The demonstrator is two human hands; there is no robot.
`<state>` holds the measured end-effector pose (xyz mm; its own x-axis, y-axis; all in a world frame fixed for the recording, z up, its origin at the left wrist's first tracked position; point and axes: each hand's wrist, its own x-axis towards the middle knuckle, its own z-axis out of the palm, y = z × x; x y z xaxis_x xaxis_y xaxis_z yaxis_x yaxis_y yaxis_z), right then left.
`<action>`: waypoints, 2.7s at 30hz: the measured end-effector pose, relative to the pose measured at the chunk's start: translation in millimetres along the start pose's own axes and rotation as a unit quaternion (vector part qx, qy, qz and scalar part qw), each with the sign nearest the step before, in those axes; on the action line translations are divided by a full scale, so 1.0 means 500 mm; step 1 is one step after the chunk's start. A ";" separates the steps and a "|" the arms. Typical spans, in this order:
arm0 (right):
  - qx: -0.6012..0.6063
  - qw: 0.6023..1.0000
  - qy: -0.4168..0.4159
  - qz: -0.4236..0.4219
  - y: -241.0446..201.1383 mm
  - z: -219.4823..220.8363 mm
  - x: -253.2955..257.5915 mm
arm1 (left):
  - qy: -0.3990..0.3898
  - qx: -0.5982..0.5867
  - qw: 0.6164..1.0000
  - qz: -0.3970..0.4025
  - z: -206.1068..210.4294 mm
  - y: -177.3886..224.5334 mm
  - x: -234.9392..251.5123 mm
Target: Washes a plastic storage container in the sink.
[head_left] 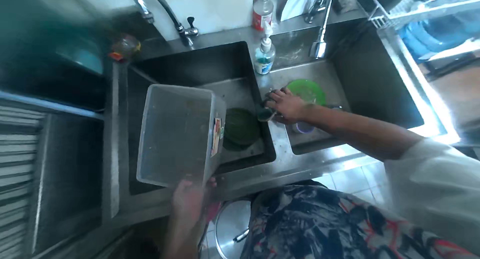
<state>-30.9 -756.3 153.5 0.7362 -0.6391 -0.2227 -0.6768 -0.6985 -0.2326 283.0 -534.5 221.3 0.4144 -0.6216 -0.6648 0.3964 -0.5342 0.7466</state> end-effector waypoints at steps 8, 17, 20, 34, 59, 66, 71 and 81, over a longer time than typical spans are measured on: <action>0.011 0.999 0.044 0.013 0.052 -0.017 0.071 | 0.043 -0.063 0.997 -0.019 0.022 -0.036 -0.038; 0.173 0.849 0.470 0.169 0.080 -0.080 0.152 | 0.047 -0.023 0.998 0.021 0.068 -0.050 -0.019; 0.173 0.843 0.474 0.188 0.112 -0.068 0.228 | 0.065 -0.024 0.997 0.022 0.102 -0.044 -0.003; 0.154 0.957 0.221 -0.103 -0.034 -0.363 0.147 | 0.051 0.022 0.998 -0.006 0.134 -0.030 0.022; 0.077 0.969 0.086 -0.220 -0.215 -0.302 0.102 | 0.011 -0.013 0.998 -0.057 0.126 -0.070 0.021; 0.040 0.972 0.056 -0.223 -0.268 -0.303 0.127 | -0.005 -0.009 0.997 -0.076 0.131 -0.068 0.028; 0.041 0.970 0.015 -0.240 -0.320 -0.290 0.142 | -0.015 0.005 0.997 -0.080 0.133 -0.063 0.026; 0.008 0.985 0.000 -0.172 -0.288 -0.286 0.185 | -0.004 -0.005 0.996 -0.093 0.123 -0.064 0.036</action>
<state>135.6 -760.6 301.6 0.9217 -0.3660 -0.1285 -0.3879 -0.8683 -0.3092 227.7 -563.9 186.9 0.3269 -0.5177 -0.7907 0.4728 -0.6348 0.6111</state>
